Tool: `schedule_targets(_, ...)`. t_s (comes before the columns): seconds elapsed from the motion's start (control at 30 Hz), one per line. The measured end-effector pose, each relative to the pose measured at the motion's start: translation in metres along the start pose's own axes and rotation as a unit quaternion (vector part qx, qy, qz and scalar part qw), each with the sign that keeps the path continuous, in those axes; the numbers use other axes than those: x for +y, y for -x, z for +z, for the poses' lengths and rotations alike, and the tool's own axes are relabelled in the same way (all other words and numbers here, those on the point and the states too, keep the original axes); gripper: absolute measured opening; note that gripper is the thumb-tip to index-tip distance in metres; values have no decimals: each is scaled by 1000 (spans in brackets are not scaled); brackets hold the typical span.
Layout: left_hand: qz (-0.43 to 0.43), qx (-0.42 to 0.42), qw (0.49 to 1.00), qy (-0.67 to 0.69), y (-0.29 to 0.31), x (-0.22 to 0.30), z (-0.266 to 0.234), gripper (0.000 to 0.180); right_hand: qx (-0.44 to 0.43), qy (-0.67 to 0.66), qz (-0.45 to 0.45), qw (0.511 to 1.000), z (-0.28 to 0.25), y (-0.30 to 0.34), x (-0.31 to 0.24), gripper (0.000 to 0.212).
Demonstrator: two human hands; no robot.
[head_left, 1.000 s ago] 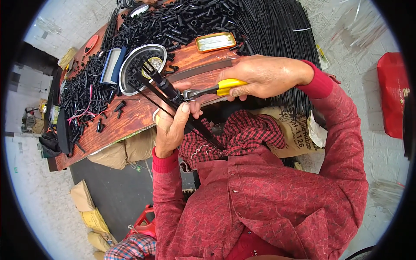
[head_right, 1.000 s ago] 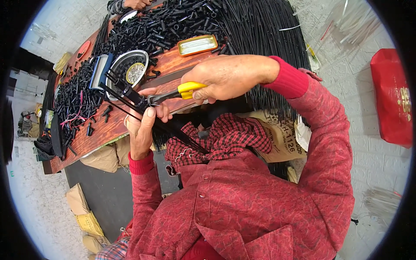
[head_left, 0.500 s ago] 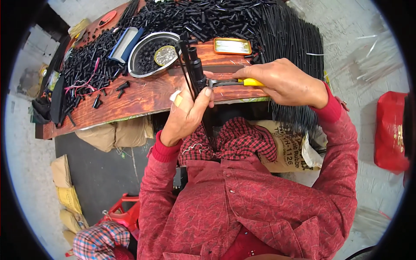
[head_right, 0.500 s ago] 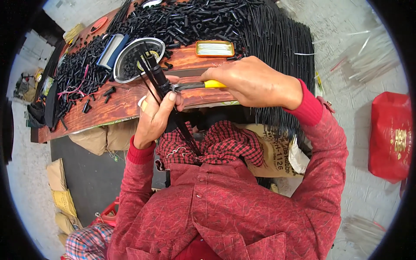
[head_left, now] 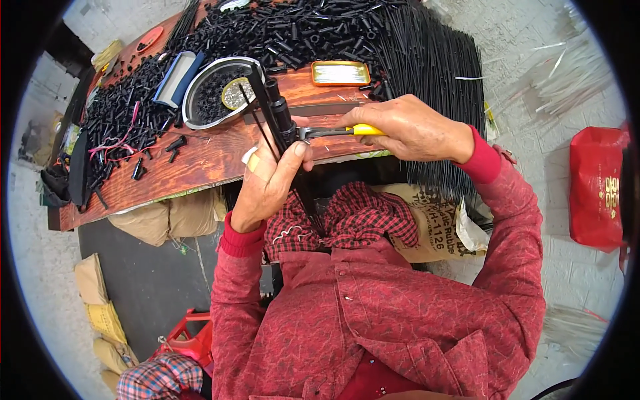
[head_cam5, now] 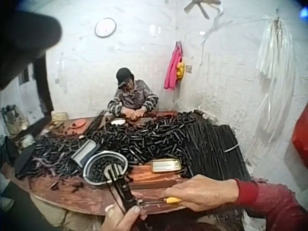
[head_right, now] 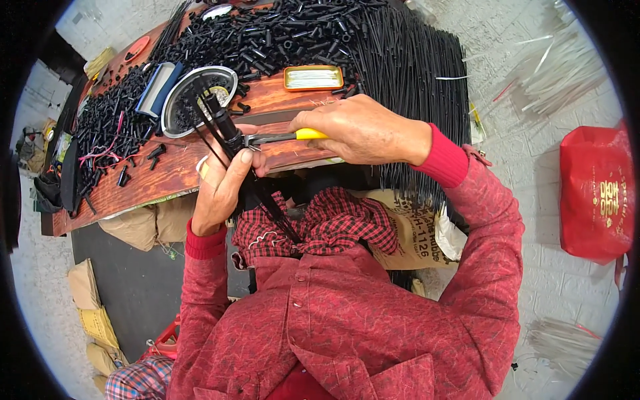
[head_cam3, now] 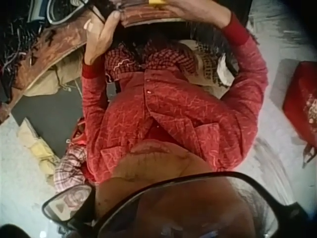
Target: Assembling electrical cable harnesses by organizing wires and attaching components using handheld tools.
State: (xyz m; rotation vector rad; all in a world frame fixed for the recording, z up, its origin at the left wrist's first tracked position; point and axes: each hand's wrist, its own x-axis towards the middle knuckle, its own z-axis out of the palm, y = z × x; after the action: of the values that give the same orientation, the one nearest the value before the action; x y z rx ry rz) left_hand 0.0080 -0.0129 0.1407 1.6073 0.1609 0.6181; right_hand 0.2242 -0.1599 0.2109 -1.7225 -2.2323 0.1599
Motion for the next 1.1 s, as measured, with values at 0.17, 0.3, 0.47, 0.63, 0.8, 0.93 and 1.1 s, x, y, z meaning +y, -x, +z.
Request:
schedule_targets(0.17,12,10,999,-46,-2,2,2,27,-24,-59,31,998,4,1,4,38)
schedule_targets(0.3,62,69,975,-203,-9,-10,12,36,-62,-66,115,989,-7,8,9,34)
schedule_targets(0.47,68,114,938,-319,-20,-21,21,31,10,-229,205,952,-13,20,7,20)
schedule_targets(0.63,39,91,940,-326,-35,-39,32,46,52,-291,107,949,-23,-6,-32,23)
schedule_targets(0.8,194,108,930,-295,-38,-22,43,11,107,-204,-11,973,-9,-28,-43,23)
schedule_targets(0.93,213,82,942,-247,-36,-26,41,17,92,-158,-39,982,-2,-36,-42,24)
schedule_targets(1.1,187,84,936,-285,-33,-28,41,19,72,-183,-18,980,-6,-31,-43,26)
